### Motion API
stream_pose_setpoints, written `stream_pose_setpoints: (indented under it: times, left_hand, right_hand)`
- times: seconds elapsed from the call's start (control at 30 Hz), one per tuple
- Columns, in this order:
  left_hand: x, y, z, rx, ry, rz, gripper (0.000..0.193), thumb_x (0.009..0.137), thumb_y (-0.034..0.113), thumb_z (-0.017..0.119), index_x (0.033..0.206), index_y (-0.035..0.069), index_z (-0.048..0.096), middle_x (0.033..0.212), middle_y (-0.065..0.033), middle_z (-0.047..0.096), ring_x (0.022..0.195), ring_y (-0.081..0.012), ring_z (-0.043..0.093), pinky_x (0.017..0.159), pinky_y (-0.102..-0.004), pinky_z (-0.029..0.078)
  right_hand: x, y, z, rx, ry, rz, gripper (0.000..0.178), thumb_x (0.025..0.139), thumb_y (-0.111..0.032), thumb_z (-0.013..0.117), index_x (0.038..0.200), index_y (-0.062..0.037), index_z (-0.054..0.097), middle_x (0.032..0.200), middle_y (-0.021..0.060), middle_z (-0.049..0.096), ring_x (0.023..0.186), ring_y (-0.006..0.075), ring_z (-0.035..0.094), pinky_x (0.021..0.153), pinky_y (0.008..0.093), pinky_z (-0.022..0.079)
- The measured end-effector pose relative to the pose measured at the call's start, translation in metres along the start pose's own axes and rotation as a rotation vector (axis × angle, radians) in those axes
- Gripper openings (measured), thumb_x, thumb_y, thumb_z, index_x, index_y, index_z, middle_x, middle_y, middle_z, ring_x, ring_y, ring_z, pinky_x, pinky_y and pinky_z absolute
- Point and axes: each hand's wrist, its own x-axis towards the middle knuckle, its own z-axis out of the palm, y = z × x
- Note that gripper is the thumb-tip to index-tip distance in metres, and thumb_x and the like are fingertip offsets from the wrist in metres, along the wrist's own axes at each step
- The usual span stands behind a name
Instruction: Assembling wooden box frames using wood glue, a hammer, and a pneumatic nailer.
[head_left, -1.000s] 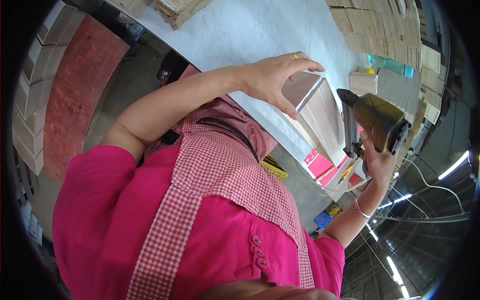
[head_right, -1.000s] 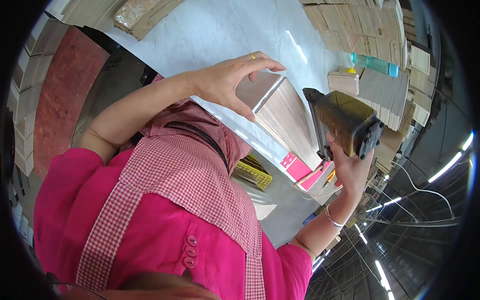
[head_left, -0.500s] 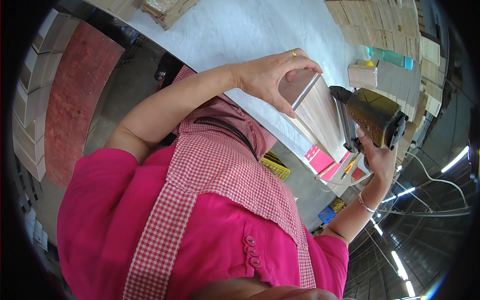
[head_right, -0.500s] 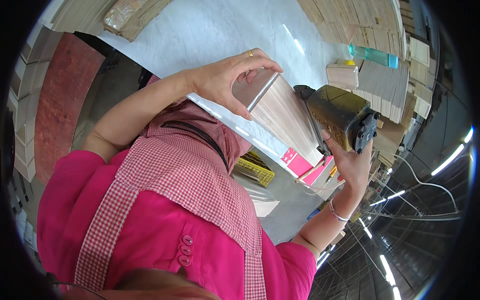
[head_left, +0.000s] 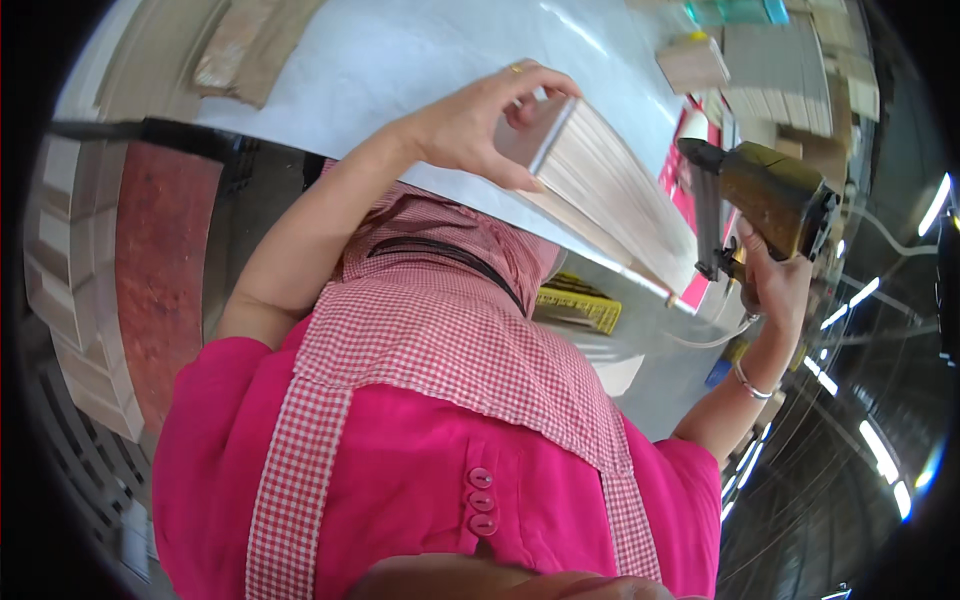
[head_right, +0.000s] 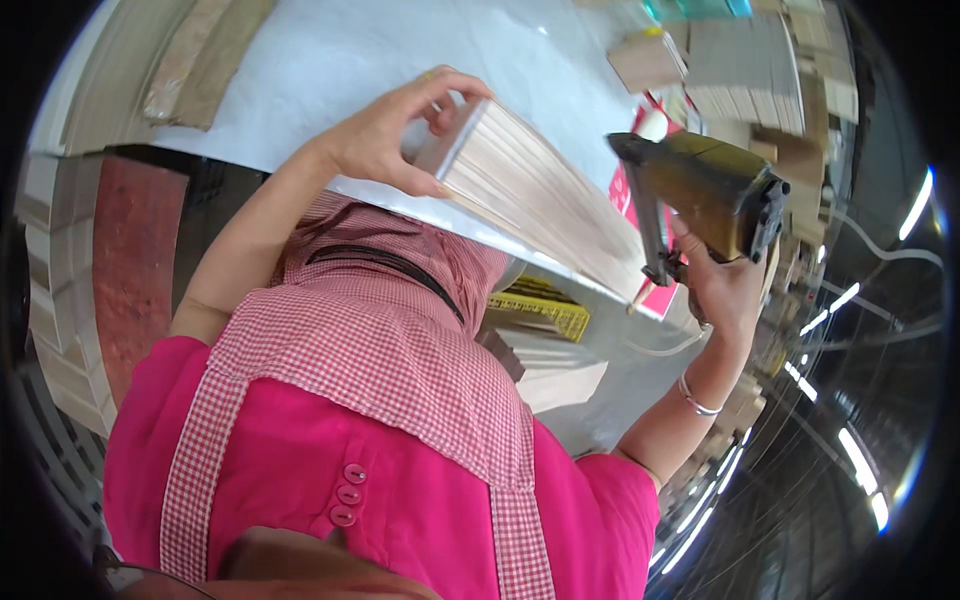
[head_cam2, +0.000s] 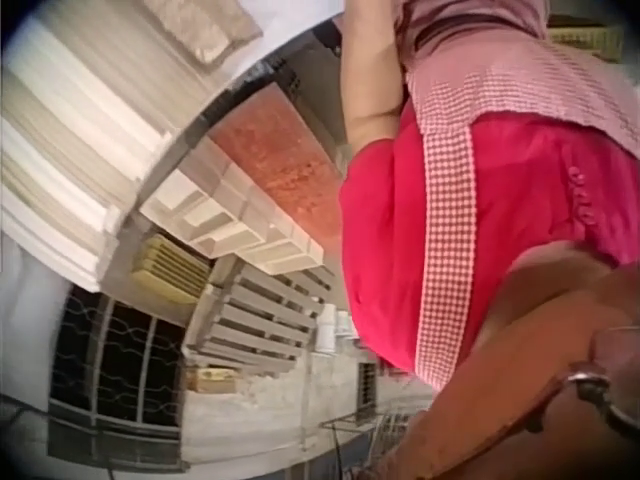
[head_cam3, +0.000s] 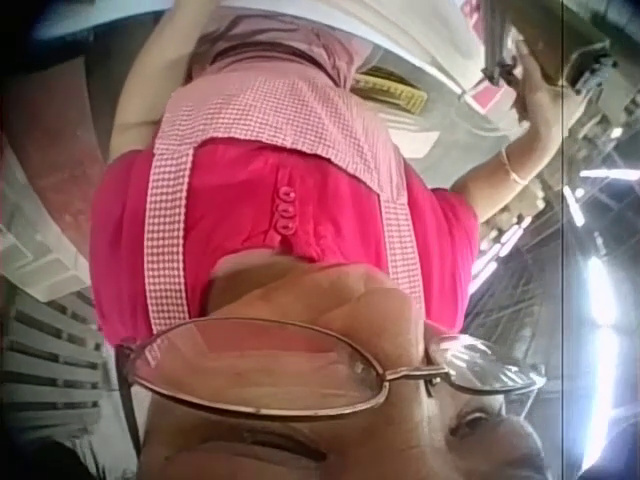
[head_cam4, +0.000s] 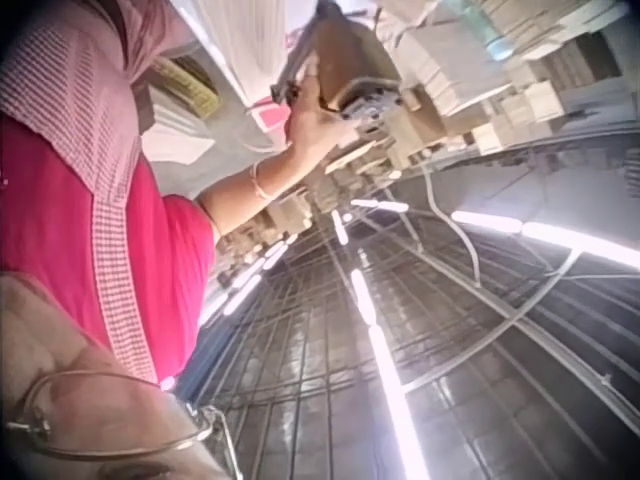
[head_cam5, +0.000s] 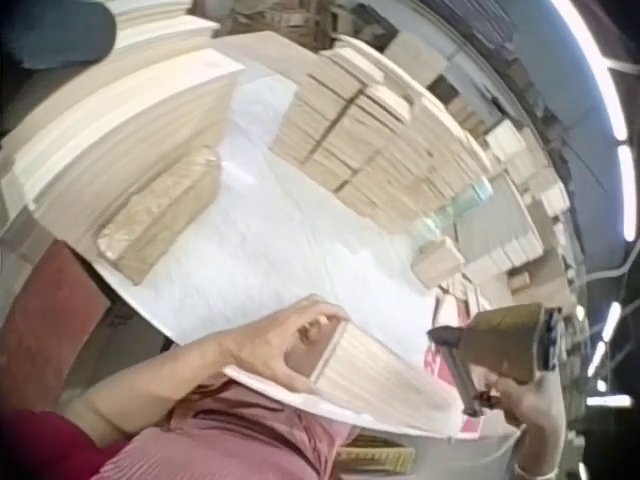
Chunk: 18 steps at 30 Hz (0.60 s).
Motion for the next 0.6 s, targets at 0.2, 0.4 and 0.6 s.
stream_pose_setpoints:
  times: [0.2,0.4,0.6]
  left_hand:
    - [0.005,0.000,-0.001,-0.043,-0.055,-0.028,0.098,0.051,0.029,0.089,0.140,0.017,0.049,0.124,-0.0011,0.050,0.100,-0.0187,0.052,0.092,-0.0331,0.048]
    - [0.000,0.005,-0.005,-0.037,-0.039,-0.059,0.102,0.050,0.024,0.093,0.141,0.018,0.050,0.124,0.0006,0.051,0.100,-0.0180,0.052,0.093,-0.0325,0.048]
    - [-0.002,0.008,-0.007,-0.037,-0.038,-0.070,0.101,0.052,0.024,0.094,0.142,0.021,0.049,0.127,-0.0007,0.051,0.102,-0.0185,0.053,0.094,-0.0323,0.048]
  right_hand:
    - [-0.055,0.094,-0.039,-0.189,0.156,0.509,0.031,0.086,-0.022,0.079,0.104,0.0021,0.070,0.082,0.0034,0.069,0.066,0.0070,0.059,0.058,0.0265,0.046]
    - [-0.100,0.138,-0.012,-0.011,0.161,0.309,0.026,0.088,-0.024,0.077,0.092,-0.0011,0.067,0.056,-0.0013,0.055,0.041,0.0078,0.046,0.039,0.0264,0.033]
    - [-0.105,0.120,-0.006,0.054,0.097,0.505,0.024,0.089,-0.025,0.076,0.085,-0.0032,0.066,0.052,-0.0022,0.051,0.039,0.0076,0.044,0.037,0.0259,0.030]
